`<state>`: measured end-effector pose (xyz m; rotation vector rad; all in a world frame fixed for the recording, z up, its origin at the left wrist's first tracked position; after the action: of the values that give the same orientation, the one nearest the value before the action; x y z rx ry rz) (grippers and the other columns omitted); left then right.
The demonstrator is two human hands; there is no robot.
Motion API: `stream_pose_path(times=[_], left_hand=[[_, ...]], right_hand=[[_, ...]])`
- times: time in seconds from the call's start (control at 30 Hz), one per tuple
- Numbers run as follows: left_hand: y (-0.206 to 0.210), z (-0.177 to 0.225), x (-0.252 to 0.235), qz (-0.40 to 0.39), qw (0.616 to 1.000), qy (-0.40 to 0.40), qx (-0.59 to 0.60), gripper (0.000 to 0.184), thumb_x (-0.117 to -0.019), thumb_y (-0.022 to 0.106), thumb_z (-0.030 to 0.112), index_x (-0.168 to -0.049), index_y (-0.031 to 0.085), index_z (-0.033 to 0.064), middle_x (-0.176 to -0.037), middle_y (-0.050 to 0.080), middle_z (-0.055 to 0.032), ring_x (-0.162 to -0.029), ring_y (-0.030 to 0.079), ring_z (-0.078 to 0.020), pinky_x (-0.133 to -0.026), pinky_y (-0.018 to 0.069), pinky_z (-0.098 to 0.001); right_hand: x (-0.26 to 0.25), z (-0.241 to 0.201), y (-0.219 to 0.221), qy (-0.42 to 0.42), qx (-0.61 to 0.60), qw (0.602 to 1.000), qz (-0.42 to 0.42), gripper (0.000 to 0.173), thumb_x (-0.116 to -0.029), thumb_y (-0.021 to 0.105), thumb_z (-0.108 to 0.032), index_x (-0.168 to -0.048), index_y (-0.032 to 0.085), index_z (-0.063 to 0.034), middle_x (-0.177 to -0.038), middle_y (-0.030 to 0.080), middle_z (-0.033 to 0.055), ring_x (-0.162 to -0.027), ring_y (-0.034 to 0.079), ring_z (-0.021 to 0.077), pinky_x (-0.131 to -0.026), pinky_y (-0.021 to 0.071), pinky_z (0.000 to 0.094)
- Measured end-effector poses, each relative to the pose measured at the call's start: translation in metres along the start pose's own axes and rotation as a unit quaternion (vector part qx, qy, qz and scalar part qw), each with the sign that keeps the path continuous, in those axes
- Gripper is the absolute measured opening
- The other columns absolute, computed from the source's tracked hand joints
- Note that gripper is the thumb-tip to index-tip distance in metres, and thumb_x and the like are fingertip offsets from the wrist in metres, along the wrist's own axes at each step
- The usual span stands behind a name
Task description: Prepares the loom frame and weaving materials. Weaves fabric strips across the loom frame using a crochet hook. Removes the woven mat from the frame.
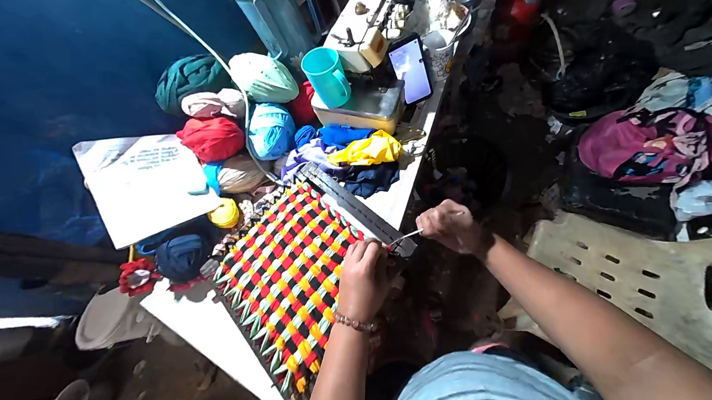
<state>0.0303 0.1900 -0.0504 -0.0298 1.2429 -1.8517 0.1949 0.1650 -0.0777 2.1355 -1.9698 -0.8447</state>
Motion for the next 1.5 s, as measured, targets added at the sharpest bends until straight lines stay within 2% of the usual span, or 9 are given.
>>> stream_pose_path(times=[0.07,0.2,0.53,0.67,0.77,0.87,1.03,1.17,1.5], left_hand=[[-0.001,0.0,-0.001,0.011,1.0,0.005,-0.004,0.018,-0.0899,0.059,0.01,-0.088,0.076,0.0047,-0.098,0.075,-0.0109,-0.095,0.073,-0.0281,-0.087,0.0591,-0.0423],[-0.003,0.003,0.0,0.025,0.999,0.017,-0.017,0.019,-0.0907,0.057,0.014,-0.086,0.075,0.0075,-0.099,0.076,-0.008,-0.096,0.073,-0.0257,-0.088,0.0588,-0.0385],[-0.004,0.002,0.0,0.026,0.999,0.02,-0.02,0.021,-0.0935,0.057,0.017,-0.089,0.076,0.0077,-0.099,0.076,-0.0088,-0.097,0.072,-0.0266,-0.089,0.058,-0.0387],[-0.004,0.003,0.001,0.016,1.0,0.014,-0.018,0.02,-0.094,0.058,0.016,-0.091,0.075,0.0069,-0.101,0.076,-0.0096,-0.099,0.072,-0.0275,-0.09,0.0576,-0.0402],[-0.003,0.003,0.001,0.012,1.0,0.013,-0.017,0.019,-0.093,0.058,0.015,-0.091,0.075,0.0066,-0.101,0.076,-0.0107,-0.098,0.072,-0.0283,-0.089,0.0582,-0.0411],[-0.003,0.005,0.0,0.013,1.0,0.015,-0.018,0.018,-0.092,0.058,0.013,-0.091,0.075,0.0059,-0.1,0.076,-0.0113,-0.098,0.073,-0.0278,-0.088,0.0587,-0.0413],[-0.004,0.005,0.0,0.013,1.0,0.012,-0.019,0.019,-0.0926,0.058,0.012,-0.091,0.075,0.0052,-0.1,0.076,-0.0105,-0.097,0.073,-0.0266,-0.088,0.0589,-0.0409],[-0.003,0.004,0.0,0.012,1.0,0.01,-0.021,0.019,-0.0939,0.058,0.012,-0.092,0.075,0.006,-0.1,0.076,-0.0102,-0.097,0.073,-0.0257,-0.087,0.0592,-0.0389],[-0.003,0.005,-0.001,0.004,1.0,0.002,-0.022,0.017,-0.0921,0.06,0.012,-0.092,0.076,0.006,-0.1,0.075,-0.0106,-0.097,0.073,-0.0277,-0.087,0.0597,-0.0423]], right_hand=[[-0.003,-0.01,0.009,-0.029,0.074,0.995,-0.053,0.038,-0.1002,0.058,-0.048,-0.075,0.068,-0.0204,-0.071,0.062,-0.0146,-0.073,0.058,-0.0045,-0.071,0.0476,0.0187],[-0.003,-0.024,0.024,-0.026,0.132,0.98,-0.146,0.048,-0.1035,0.055,-0.044,-0.069,0.056,-0.0111,-0.07,0.056,-0.0092,-0.073,0.054,-0.0037,-0.068,0.0431,0.0187],[0.004,-0.021,0.009,0.048,0.109,0.992,-0.046,0.045,-0.1053,0.048,-0.043,-0.077,0.068,-0.0154,-0.075,0.064,-0.0149,-0.073,0.057,-0.0071,-0.07,0.0469,0.016],[0.007,-0.019,0.011,0.101,0.03,0.994,0.027,0.046,-0.1034,0.044,-0.028,-0.062,0.063,-0.0214,-0.07,0.066,-0.0135,-0.067,0.058,-0.0045,-0.068,0.0484,0.0172],[0.011,-0.016,0.011,0.105,0.003,0.993,0.049,0.049,-0.1047,0.044,-0.03,-0.059,0.06,-0.0218,-0.066,0.064,-0.0123,-0.065,0.058,-0.0027,-0.067,0.0484,0.0183],[0.014,-0.011,0.007,0.102,0.025,0.994,0.029,0.048,-0.1039,0.047,-0.033,-0.06,0.06,-0.0211,-0.065,0.061,-0.0137,-0.062,0.054,-0.0047,-0.064,0.0459,0.0167],[0.011,-0.015,0.007,0.041,0.122,0.99,-0.063,0.045,-0.105,0.052,-0.045,-0.076,0.068,-0.0135,-0.071,0.062,-0.0142,-0.066,0.051,-0.0099,-0.064,0.0427,0.0117],[0.008,-0.018,0.007,0.048,0.135,0.986,-0.079,0.044,-0.1052,0.053,-0.042,-0.078,0.069,-0.0117,-0.072,0.062,-0.0134,-0.064,0.047,-0.0106,-0.06,0.0395,0.0101],[0.004,-0.033,0.019,0.036,0.192,0.972,-0.132,0.048,-0.1058,0.052,-0.041,-0.078,0.068,-0.0065,-0.076,0.064,-0.0068,-0.074,0.056,-0.0053,-0.068,0.0451,0.0138]])
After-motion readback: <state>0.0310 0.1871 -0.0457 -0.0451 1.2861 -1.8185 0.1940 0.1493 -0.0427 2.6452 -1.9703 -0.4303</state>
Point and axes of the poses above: each hand's wrist, its own x-axis away from the middle knuckle, its own y-axis out of the palm, z = x × y, the point moved 10 cm from there along -x, towards the middle knuckle
